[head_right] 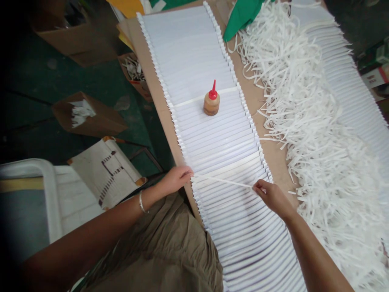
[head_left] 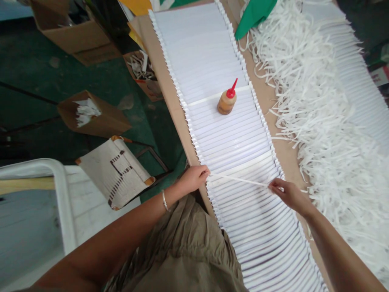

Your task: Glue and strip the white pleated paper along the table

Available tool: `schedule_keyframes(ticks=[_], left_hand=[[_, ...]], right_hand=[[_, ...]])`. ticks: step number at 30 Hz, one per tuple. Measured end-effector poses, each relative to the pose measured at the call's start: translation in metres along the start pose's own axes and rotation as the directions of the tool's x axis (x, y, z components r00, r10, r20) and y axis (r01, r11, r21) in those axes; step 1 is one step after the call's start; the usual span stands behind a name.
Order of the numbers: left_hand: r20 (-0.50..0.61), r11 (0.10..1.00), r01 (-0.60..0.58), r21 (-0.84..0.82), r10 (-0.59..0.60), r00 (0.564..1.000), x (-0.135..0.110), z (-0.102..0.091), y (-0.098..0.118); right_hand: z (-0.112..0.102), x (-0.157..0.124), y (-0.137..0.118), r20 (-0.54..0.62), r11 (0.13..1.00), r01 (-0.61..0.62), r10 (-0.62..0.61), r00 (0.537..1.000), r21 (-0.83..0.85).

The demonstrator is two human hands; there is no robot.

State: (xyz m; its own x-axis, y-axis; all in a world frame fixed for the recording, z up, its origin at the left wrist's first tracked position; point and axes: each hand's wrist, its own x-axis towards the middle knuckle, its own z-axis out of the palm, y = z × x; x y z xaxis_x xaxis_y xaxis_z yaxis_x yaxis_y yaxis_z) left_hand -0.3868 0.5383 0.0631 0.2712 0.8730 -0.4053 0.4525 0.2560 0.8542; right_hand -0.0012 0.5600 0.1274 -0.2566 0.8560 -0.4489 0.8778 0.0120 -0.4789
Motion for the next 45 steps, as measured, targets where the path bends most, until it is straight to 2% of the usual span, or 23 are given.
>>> schedule_keyframes(ticks=[2,4,6,8,9,11,13,15,19,22,26,32,38,45], left_hand=[[-0.020,0.999,0.021,0.037,-0.020,1.000,-0.002,-0.005,-0.006],[0.008,0.999,0.017,0.034,-0.017,1.000,-0.003,0.001,0.000],[0.066,1.000,-0.016,-0.007,0.016,0.998,-0.003,0.011,0.015],[0.104,0.995,-0.038,-0.089,0.048,0.993,0.000,0.021,0.032],[0.107,0.989,-0.035,-0.142,0.051,0.993,0.002,0.023,0.039],[0.084,0.973,-0.001,-0.229,0.021,0.996,0.006,0.021,0.043],[0.043,0.962,0.044,-0.268,-0.034,0.998,0.010,0.012,0.035],[0.007,0.953,0.098,-0.286,-0.100,0.995,0.014,0.001,0.019],[-0.007,0.897,0.238,-0.373,-0.259,0.966,0.022,-0.003,-0.007],[-0.092,0.897,0.280,-0.342,-0.328,0.940,0.031,0.006,-0.010],[-0.224,0.929,0.283,-0.240,-0.337,0.915,0.044,0.016,-0.009],[-0.287,0.935,0.315,-0.164,-0.350,0.891,0.052,0.020,-0.016],[-0.303,0.924,0.355,-0.146,-0.383,0.873,0.054,0.023,-0.020],[-0.309,0.933,0.340,-0.120,-0.360,0.880,0.054,0.022,-0.018]], right_hand=[[-0.008,0.003,0.004,-0.121,0.994,-0.017,0.004,0.993,-0.110],[-0.003,0.013,-0.011,-0.176,0.988,-0.005,-0.023,0.984,-0.155],[0.015,0.025,-0.042,-0.154,0.990,0.088,-0.105,0.982,-0.115],[0.037,0.040,-0.078,-0.059,0.954,0.292,-0.289,0.956,0.072],[0.045,0.047,-0.093,-0.008,0.926,0.339,-0.343,0.939,0.163],[0.052,0.060,-0.106,0.075,0.910,0.310,-0.342,0.937,0.275],[0.044,0.071,-0.094,0.166,0.934,0.191,-0.249,0.954,0.303],[0.025,0.083,-0.062,0.220,0.953,0.079,-0.148,0.964,0.292],[-0.011,0.110,0.008,0.109,0.960,-0.077,0.049,0.993,0.271],[-0.024,0.132,0.031,-0.013,0.961,-0.135,0.143,0.990,0.242],[-0.035,0.157,0.028,-0.113,0.989,-0.122,0.132,0.985,0.088],[-0.045,0.184,0.023,-0.186,0.984,-0.178,0.179,0.966,0.023],[-0.039,0.198,0.034,-0.215,0.982,-0.186,0.185,0.959,0.013],[-0.035,0.203,0.027,-0.304,0.972,-0.233,0.219,0.927,-0.010]])
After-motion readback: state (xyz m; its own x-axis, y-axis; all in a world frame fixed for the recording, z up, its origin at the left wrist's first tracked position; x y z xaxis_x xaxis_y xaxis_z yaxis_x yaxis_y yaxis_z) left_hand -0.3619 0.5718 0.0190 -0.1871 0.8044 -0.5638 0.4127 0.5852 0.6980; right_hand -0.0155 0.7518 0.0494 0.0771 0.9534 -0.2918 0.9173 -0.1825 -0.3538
